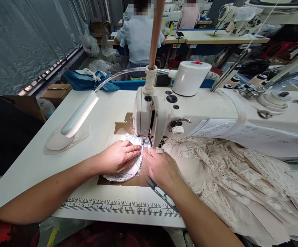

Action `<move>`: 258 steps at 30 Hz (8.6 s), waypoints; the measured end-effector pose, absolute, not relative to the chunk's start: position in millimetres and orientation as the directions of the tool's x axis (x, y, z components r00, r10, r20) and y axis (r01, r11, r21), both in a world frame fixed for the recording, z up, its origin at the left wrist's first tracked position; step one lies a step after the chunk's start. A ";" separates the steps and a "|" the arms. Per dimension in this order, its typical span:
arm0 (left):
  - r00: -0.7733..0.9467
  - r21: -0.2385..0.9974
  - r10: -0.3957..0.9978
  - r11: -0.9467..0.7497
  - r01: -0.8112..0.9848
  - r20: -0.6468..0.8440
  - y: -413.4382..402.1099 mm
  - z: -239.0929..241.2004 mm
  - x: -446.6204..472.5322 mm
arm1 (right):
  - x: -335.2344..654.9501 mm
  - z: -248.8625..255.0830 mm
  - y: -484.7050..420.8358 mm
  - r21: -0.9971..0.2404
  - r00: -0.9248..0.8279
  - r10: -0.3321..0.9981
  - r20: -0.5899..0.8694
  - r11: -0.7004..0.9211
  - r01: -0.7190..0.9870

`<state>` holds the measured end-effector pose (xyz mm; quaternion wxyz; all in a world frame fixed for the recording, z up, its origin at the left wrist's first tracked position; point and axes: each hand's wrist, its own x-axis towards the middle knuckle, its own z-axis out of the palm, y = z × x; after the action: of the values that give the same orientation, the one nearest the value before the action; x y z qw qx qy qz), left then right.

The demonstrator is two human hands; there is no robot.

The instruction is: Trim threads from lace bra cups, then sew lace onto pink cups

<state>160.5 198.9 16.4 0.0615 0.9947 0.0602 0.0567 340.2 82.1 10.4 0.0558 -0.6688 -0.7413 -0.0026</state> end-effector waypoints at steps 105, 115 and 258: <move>0.971 0.207 0.007 -0.977 -0.045 0.241 216.1 8.7 155.0 | 343.2 0.1 84.3 -0.187 0.003 0.988 0.151 0.025 0.982; 0.957 0.274 0.030 -0.960 -0.052 0.287 217.9 5.1 154.4 | 343.2 4.6 83.2 -0.093 -0.156 0.982 0.105 0.166 0.982; 0.814 0.182 0.429 -0.903 0.388 0.391 234.2 -4.8 167.1 | 342.3 -0.6 85.1 -0.069 -0.088 0.977 0.192 0.103 0.992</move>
<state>167.1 234.2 -4.8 0.0468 0.9513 0.2148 0.2160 342.3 85.1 -0.6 0.0949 -0.6686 -0.7365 -0.0392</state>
